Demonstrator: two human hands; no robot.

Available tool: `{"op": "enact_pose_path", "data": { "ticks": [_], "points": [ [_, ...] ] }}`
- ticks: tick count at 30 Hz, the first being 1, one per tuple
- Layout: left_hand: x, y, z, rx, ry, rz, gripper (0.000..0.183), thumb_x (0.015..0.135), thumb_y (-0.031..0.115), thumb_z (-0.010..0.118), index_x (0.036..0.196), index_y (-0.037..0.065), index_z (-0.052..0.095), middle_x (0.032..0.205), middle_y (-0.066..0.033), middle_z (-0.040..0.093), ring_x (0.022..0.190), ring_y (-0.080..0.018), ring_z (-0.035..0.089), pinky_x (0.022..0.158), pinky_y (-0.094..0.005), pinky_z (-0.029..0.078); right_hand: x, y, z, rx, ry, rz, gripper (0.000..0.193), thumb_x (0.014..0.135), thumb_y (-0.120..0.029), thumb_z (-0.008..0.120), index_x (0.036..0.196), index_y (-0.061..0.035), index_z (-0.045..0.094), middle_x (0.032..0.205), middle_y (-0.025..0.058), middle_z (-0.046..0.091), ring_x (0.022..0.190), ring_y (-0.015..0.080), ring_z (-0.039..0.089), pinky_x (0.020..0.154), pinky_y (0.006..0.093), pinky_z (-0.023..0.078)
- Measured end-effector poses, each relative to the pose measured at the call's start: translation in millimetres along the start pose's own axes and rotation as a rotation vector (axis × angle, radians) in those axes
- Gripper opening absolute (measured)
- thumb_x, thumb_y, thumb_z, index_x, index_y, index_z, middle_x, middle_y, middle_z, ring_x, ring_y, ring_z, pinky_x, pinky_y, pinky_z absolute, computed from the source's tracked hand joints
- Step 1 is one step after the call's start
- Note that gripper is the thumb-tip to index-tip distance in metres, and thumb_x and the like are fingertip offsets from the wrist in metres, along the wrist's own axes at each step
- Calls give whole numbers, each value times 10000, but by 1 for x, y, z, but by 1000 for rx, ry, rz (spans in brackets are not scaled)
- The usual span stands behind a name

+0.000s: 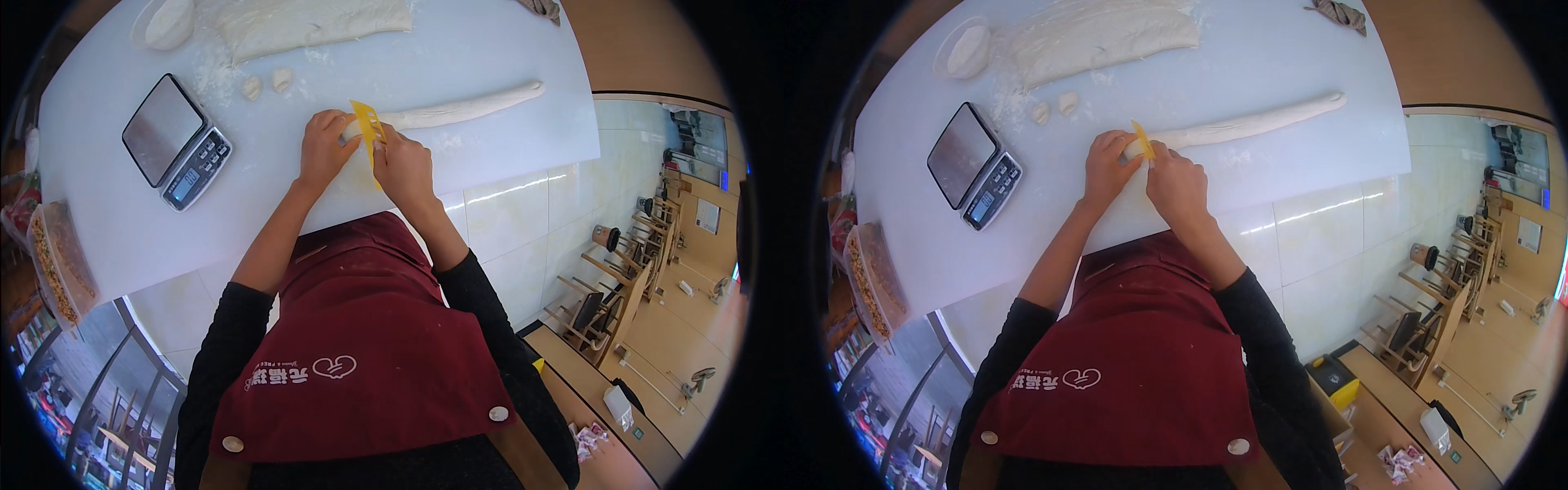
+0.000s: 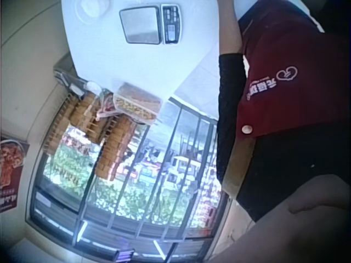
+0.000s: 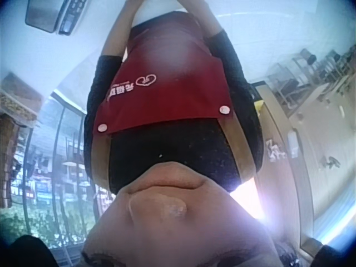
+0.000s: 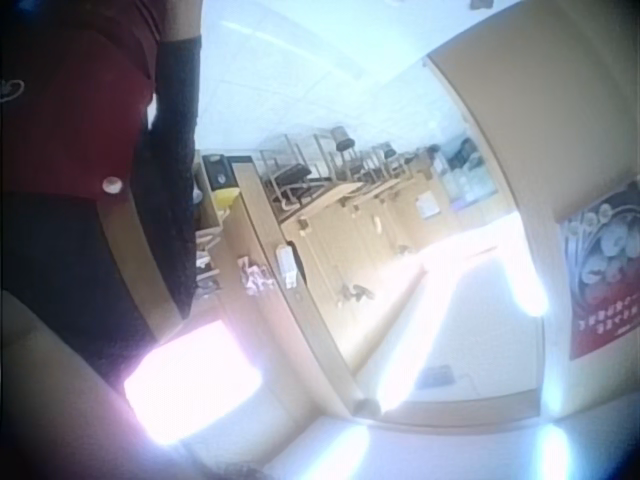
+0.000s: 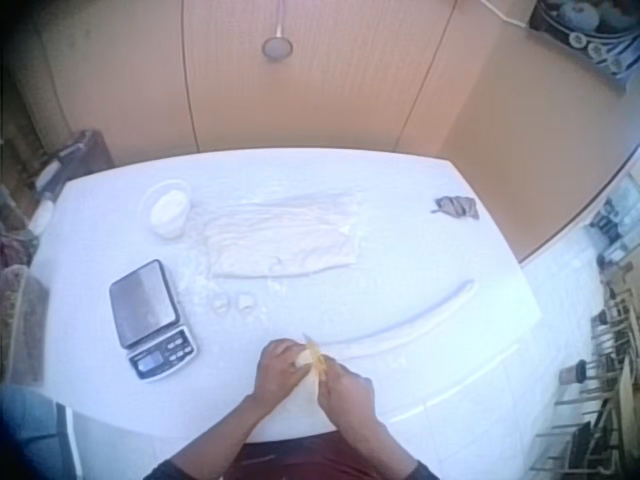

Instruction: The person retrieves a green thermos, pours hot water into a pot, and then moves to a prep table. They roll a large piece of dough into a long rope, cut it into small pieces with a yellow scraper, and weigh each piece on a digital scale before setting them aside.

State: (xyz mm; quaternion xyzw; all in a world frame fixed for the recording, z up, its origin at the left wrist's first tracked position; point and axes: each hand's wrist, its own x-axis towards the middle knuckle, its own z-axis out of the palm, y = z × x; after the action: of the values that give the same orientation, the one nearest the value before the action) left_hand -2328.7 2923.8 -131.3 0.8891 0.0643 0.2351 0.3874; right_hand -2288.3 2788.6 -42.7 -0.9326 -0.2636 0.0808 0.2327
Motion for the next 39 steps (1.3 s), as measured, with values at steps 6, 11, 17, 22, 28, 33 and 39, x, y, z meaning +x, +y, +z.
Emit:
{"op": "enact_pose_path", "data": {
  "ticks": [6,11,17,22,28,33,39],
  "points": [
    [-1,-4,2,-8,8,8,309,668,98,731,967,65,657,988,-76,618,977,-274,554,844,-378,441,9,-3,8,-135,-77,47,212,832,-121,553,1010,-23,612,742,176,646,637,358,626,577,424,504],
    [3,-3,-20,60,-57,99,293,653,86,734,938,96,668,940,-42,634,923,-250,579,822,-361,434,46,4,1,-71,-113,-68,152,800,-104,565,901,-14,635,753,207,644,672,381,631,597,444,516],
    [-13,-65,-174,358,569,-428,395,777,184,741,1118,38,607,991,-75,658,883,-197,626,783,-310,492,8,57,-53,907,-34,482,256,889,-159,581,1094,-8,608,858,93,674,636,145,647,482,219,444],
    [-32,-92,-225,510,446,-472,462,786,225,735,1198,78,584,1091,-86,641,1027,-237,578,887,-351,447,-25,90,-81,809,190,654,271,896,-183,572,1112,-25,615,890,92,678,665,158,655,502,224,448],
    [-50,-81,-238,476,526,-493,437,815,216,701,1214,87,578,1185,-94,600,1095,-247,530,939,-395,404,-53,143,-102,503,365,811,247,893,-157,563,1097,-32,625,876,80,683,642,166,663,486,237,458],
    [-55,-83,-244,460,474,-515,378,829,163,668,1191,80,595,1169,-88,613,1085,-248,536,928,-368,412,-63,169,-87,314,310,854,254,891,-154,556,1093,-17,624,866,87,683,632,162,665,485,254,470],
    [-46,-81,-239,514,436,-421,417,820,186,684,1210,71,592,1168,-113,611,1100,-262,531,935,-365,413,-57,172,-85,96,264,771,255,860,-167,559,1050,-24,651,822,99,695,621,180,679,524,280,525]
  ]
}}
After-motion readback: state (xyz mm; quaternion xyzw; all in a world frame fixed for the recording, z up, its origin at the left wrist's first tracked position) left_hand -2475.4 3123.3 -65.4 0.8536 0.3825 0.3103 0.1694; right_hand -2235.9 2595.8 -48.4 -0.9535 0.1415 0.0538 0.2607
